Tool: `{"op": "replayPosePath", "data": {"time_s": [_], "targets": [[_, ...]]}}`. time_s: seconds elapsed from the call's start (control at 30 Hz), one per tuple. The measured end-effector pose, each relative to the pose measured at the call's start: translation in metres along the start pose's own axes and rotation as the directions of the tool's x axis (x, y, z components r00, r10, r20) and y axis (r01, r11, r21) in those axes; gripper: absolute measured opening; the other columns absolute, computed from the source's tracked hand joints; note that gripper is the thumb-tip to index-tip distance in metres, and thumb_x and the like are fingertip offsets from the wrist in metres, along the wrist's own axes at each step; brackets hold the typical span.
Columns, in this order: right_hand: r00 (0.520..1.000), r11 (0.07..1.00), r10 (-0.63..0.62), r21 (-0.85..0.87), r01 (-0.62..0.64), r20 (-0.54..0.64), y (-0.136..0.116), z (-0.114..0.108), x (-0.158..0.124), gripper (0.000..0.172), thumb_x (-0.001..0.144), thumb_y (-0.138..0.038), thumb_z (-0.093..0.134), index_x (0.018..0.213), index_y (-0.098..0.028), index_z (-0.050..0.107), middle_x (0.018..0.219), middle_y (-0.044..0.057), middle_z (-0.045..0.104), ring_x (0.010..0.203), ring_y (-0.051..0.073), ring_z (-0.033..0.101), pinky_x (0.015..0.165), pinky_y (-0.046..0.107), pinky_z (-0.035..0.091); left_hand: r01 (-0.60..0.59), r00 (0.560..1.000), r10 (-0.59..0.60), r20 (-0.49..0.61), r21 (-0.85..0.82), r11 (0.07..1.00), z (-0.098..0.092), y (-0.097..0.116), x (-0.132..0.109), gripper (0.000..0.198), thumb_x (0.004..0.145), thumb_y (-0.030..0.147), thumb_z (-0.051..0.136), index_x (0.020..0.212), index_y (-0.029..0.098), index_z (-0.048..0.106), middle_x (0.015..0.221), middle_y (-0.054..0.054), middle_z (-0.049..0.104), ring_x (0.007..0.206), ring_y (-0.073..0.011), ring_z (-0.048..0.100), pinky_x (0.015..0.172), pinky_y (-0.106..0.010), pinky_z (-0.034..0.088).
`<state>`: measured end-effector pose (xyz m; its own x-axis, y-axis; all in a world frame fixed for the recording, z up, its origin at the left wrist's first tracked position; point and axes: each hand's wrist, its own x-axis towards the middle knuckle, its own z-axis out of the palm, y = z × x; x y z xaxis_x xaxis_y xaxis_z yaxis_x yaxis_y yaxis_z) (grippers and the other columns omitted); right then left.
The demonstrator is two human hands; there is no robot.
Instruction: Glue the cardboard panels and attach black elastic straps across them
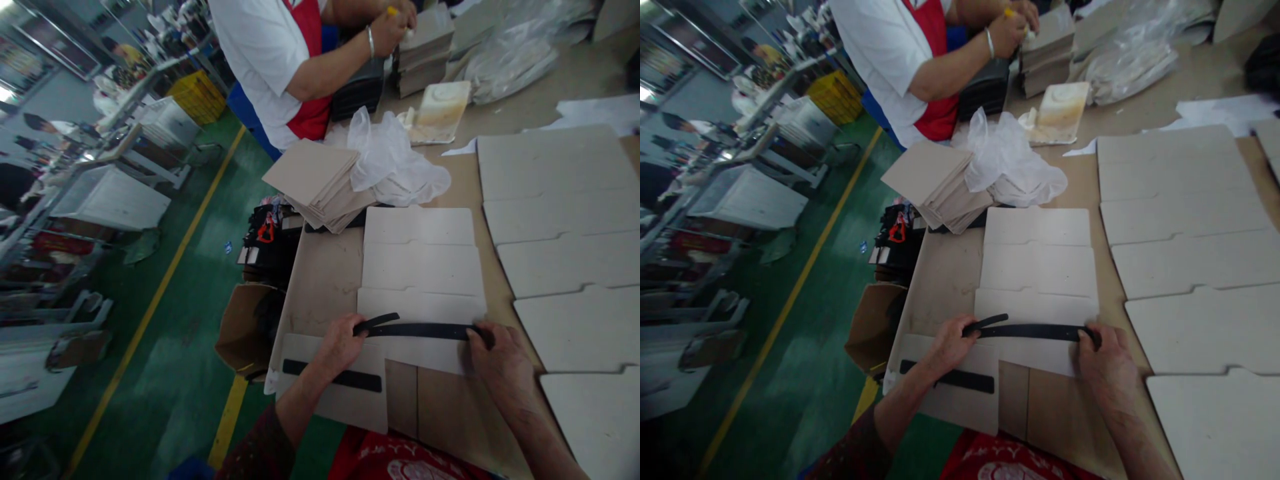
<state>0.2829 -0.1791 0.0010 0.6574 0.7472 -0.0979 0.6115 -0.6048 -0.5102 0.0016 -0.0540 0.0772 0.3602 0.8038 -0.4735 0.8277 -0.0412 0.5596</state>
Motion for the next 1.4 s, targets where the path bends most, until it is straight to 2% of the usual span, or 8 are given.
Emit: {"op": "replayPosePath", "data": {"time_s": [0.23, 0.4, 0.67, 1.03, 1.2, 1.4], "targets": [[1.000, 1.000, -0.002, -0.015, 0.003, 0.008, 0.001, 0.000, 0.000, 0.037, 0.082, -0.047, 0.049, 0.099, -0.018, 0.064, 0.101, 0.011, 0.062, 0.077, 0.025, 0.057, 0.067, 0.038, 0.043, 0.130, 0.991, -0.130, -0.010, 0.137, 0.982, 0.005, 0.005, 0.015, 0.020, 0.089, 0.022, 0.063, 0.107, 0.021, 0.071, 0.110, -0.006, 0.074, 0.105, -0.0221, 0.067, 0.091, -0.029, 0.048], [1.000, 1.000, -0.007, -0.023, 0.008, 0.002, 0.000, -0.001, 0.000, 0.039, 0.081, -0.047, 0.049, 0.101, -0.017, 0.065, 0.102, 0.012, 0.062, 0.077, 0.025, 0.057, 0.067, 0.039, 0.043, 0.183, 0.983, -0.183, -0.016, 0.162, 0.970, 0.008, 0.005, 0.025, 0.020, 0.088, 0.025, 0.064, 0.106, 0.020, 0.069, 0.105, -0.009, 0.075, 0.101, -0.0251, 0.069, 0.086, -0.031, 0.050], [1.000, 1.000, -0.017, 0.004, 0.017, -0.013, -0.001, -0.001, 0.000, 0.039, 0.080, -0.047, 0.051, 0.101, -0.017, 0.065, 0.102, 0.012, 0.061, 0.080, 0.026, 0.057, 0.069, 0.039, 0.045, 0.207, 0.978, -0.206, -0.025, 0.166, 0.964, 0.016, 0.000, 0.029, 0.021, 0.089, 0.024, 0.063, 0.109, 0.019, 0.067, 0.109, -0.011, 0.074, 0.104, -0.0277, 0.069, 0.087, -0.033, 0.050], [0.999, 1.000, -0.029, 0.008, 0.029, -0.029, 0.000, 0.000, 0.001, 0.037, 0.081, -0.046, 0.052, 0.100, -0.017, 0.065, 0.101, 0.012, 0.061, 0.083, 0.026, 0.056, 0.072, 0.039, 0.045, 0.217, 0.976, -0.212, -0.050, 0.117, 0.969, 0.021, -0.004, 0.029, 0.032, 0.093, 0.024, 0.059, 0.123, 0.014, 0.059, 0.119, -0.015, 0.070, 0.112, -0.0256, 0.065, 0.094, -0.032, 0.046], [1.000, 1.000, -0.010, 0.000, 0.010, -0.023, 0.000, -0.001, 0.000, 0.037, 0.081, -0.046, 0.052, 0.100, -0.017, 0.065, 0.102, 0.012, 0.060, 0.081, 0.025, 0.056, 0.071, 0.038, 0.045, 0.211, 0.977, -0.207, -0.051, 0.094, 0.973, 0.023, -0.006, 0.031, 0.029, 0.093, 0.022, 0.058, 0.121, 0.014, 0.060, 0.120, -0.014, 0.070, 0.113, -0.0229, 0.064, 0.095, -0.030, 0.045], [0.999, 0.999, -0.033, 0.010, 0.034, -0.030, 0.001, 0.000, 0.001, 0.034, 0.082, -0.045, 0.052, 0.098, -0.017, 0.064, 0.099, 0.011, 0.060, 0.083, 0.025, 0.057, 0.073, 0.039, 0.045, 0.195, 0.979, -0.188, -0.076, 0.095, 0.976, 0.027, -0.010, 0.032, 0.031, 0.093, 0.023, 0.059, 0.122, 0.013, 0.058, 0.120, -0.014, 0.069, 0.114, -0.0237, 0.064, 0.098, -0.032, 0.045]]}}
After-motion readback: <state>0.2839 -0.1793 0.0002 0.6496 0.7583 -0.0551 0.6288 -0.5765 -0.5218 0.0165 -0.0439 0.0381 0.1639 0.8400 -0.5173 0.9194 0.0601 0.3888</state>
